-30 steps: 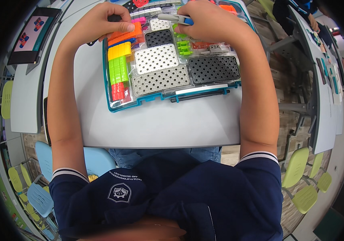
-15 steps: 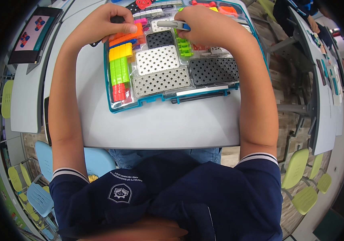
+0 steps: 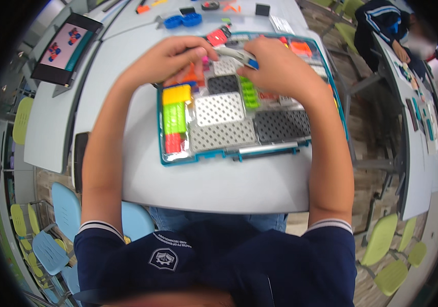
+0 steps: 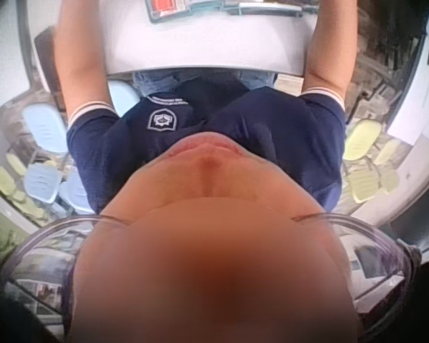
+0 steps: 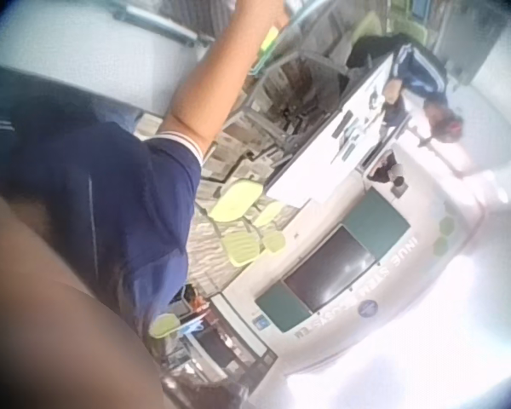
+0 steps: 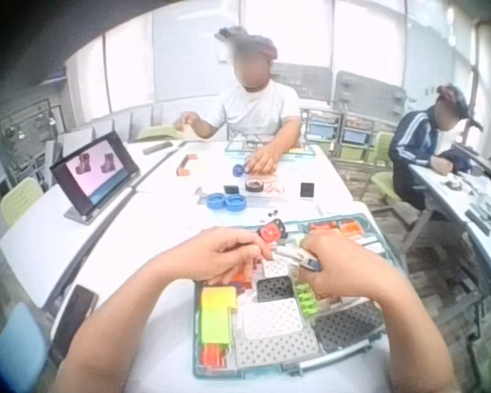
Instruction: The person uses a blue plastic tool to remove and attach small colored pieces from a black baseplate. They repeatedly pick up pieces, press them onto the baseplate, and remove them, working within a compartmentalized storage case on a white table.
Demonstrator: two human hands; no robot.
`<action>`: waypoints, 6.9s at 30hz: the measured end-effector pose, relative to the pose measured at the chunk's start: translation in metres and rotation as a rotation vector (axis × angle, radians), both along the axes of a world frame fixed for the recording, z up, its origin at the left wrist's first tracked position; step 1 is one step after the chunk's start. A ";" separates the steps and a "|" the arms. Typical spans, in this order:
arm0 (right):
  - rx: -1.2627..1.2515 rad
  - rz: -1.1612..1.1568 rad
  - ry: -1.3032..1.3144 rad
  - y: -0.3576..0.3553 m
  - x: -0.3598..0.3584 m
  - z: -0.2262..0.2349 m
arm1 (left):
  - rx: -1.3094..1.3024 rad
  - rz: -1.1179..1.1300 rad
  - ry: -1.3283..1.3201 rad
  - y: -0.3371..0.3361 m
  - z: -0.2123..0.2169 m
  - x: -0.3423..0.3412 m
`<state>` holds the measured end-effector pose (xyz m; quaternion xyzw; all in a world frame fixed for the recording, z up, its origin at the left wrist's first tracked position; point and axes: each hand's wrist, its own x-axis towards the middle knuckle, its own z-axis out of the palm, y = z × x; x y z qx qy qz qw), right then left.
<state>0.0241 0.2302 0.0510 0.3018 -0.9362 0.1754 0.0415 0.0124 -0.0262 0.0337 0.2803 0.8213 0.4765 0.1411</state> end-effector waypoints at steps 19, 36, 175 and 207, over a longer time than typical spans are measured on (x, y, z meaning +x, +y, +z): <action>-0.242 -0.237 0.015 0.004 0.002 0.020 | 0.628 0.072 -0.215 0.042 -0.007 0.020; -0.170 -0.197 0.259 0.011 0.004 0.031 | 0.679 0.256 0.019 0.045 -0.012 0.017; -1.086 -0.160 -0.579 -0.012 -0.001 0.011 | -0.016 0.441 0.350 0.055 -0.010 0.034; -0.710 -0.083 -0.115 -0.024 0.002 0.005 | 0.060 0.435 0.380 0.052 -0.009 0.032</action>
